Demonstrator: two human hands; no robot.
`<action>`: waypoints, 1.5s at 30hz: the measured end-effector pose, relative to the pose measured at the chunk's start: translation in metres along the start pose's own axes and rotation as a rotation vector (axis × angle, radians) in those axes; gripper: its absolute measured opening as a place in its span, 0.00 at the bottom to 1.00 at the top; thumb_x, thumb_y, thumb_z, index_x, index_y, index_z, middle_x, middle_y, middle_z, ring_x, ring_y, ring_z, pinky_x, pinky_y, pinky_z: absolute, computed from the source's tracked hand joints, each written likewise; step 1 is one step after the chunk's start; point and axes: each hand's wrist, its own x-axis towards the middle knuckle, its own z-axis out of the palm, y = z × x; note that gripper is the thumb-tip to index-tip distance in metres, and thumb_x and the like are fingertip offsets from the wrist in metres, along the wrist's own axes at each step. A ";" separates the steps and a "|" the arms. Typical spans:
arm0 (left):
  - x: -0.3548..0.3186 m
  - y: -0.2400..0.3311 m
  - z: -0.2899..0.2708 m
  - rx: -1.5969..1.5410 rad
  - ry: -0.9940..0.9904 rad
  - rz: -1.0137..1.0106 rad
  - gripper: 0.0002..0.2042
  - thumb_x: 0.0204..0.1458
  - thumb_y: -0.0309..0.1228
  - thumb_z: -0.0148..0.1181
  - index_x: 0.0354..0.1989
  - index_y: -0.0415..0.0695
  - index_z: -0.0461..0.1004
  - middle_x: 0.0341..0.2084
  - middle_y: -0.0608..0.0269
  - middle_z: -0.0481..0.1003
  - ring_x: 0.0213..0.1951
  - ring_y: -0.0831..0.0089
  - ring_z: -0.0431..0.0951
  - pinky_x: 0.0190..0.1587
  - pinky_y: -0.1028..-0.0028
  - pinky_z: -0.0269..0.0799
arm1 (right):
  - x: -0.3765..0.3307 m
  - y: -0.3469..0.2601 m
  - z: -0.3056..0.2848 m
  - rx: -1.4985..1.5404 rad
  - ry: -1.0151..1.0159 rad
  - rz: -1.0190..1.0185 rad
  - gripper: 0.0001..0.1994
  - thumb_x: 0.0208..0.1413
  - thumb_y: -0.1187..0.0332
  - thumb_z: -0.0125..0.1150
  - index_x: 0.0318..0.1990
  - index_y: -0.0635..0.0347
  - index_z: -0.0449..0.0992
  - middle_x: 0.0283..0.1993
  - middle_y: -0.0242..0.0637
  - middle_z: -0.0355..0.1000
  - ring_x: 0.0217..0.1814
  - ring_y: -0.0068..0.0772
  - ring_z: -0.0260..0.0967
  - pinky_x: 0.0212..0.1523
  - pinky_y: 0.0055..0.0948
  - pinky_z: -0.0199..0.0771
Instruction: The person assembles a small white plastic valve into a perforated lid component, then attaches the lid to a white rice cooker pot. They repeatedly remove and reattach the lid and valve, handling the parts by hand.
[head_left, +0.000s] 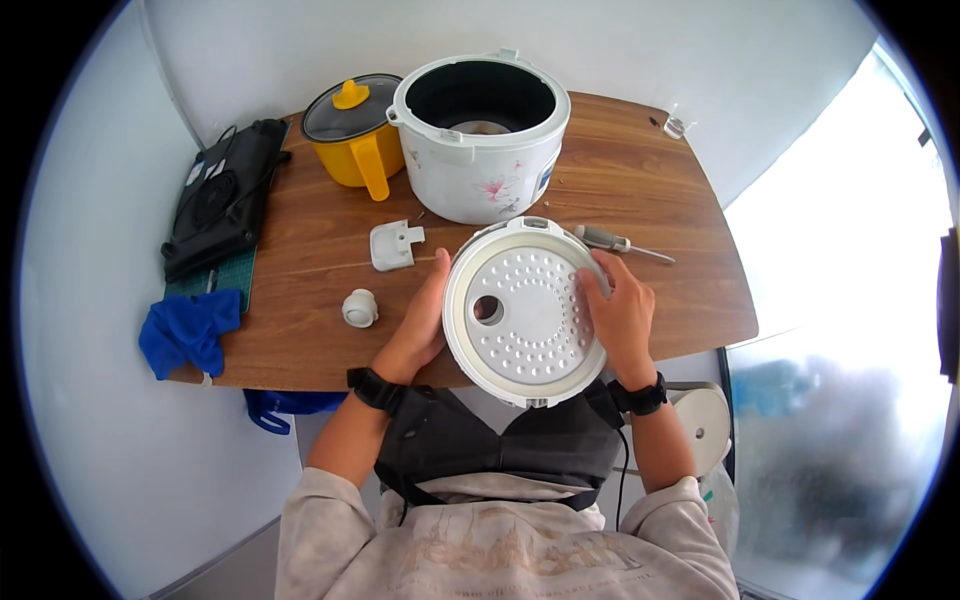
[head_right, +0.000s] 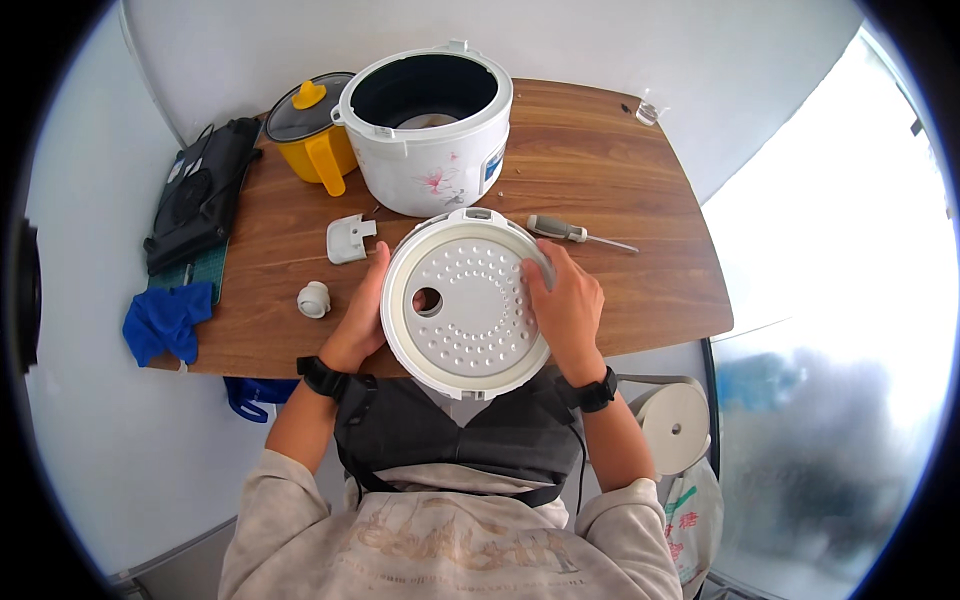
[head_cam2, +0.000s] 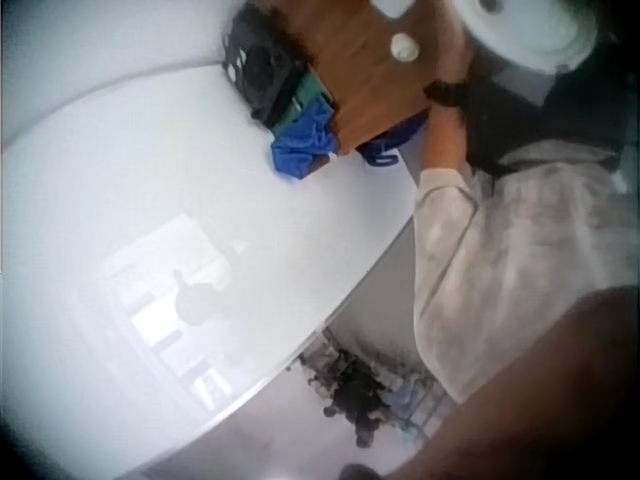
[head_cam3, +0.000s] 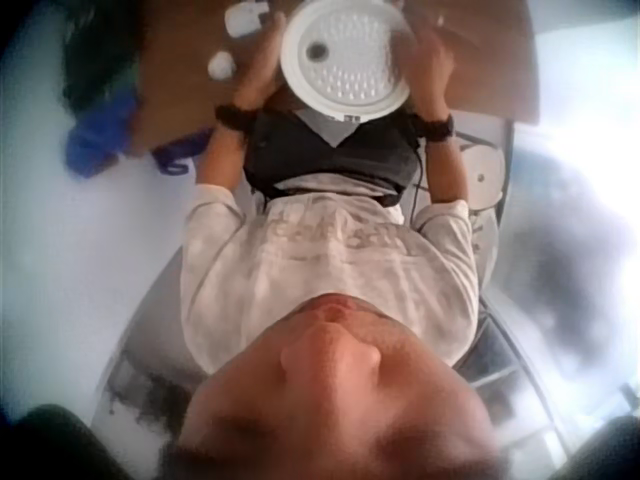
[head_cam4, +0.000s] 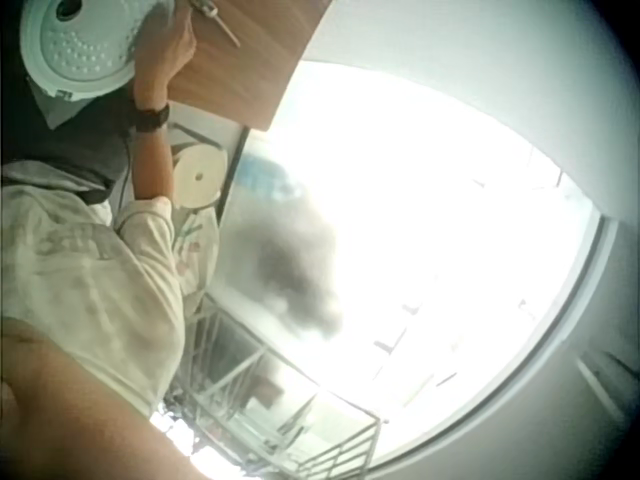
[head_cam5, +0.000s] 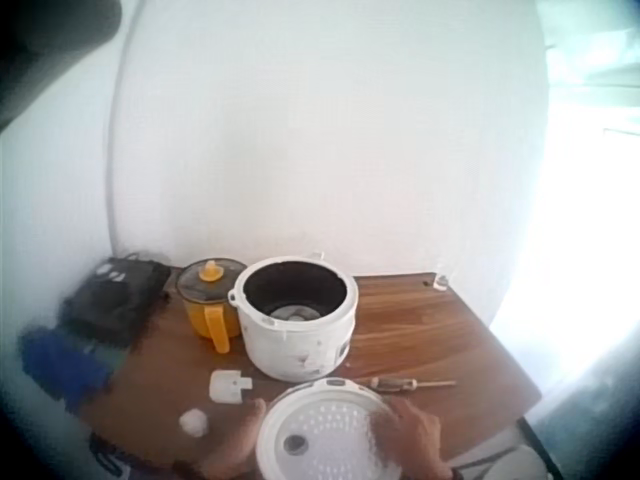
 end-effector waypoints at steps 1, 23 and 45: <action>0.000 -0.001 -0.002 -0.004 -0.009 0.002 0.30 0.67 0.59 0.37 0.55 0.44 0.72 0.36 0.68 0.76 0.32 0.81 0.73 0.37 0.78 0.72 | 0.000 -0.001 0.000 0.009 0.026 -0.016 0.11 0.57 0.64 0.64 0.45 0.57 0.79 0.41 0.44 0.80 0.39 0.47 0.78 0.40 0.38 0.76; 0.000 0.001 -0.004 -0.057 -0.037 -0.018 0.30 0.67 0.57 0.39 0.56 0.43 0.73 0.42 0.65 0.78 0.40 0.79 0.77 0.44 0.76 0.74 | 0.007 -0.004 -0.003 -0.164 0.015 -0.088 0.09 0.54 0.65 0.66 0.40 0.57 0.77 0.35 0.34 0.74 0.43 0.39 0.74 0.42 0.37 0.73; 0.000 0.007 0.000 -0.048 -0.008 -0.001 0.18 0.68 0.49 0.46 0.54 0.48 0.67 0.43 0.69 0.73 0.45 0.81 0.73 0.49 0.75 0.72 | 0.011 0.009 0.006 0.125 0.096 -0.056 0.06 0.49 0.74 0.67 0.36 0.65 0.81 0.27 0.33 0.71 0.25 0.23 0.65 0.28 0.24 0.66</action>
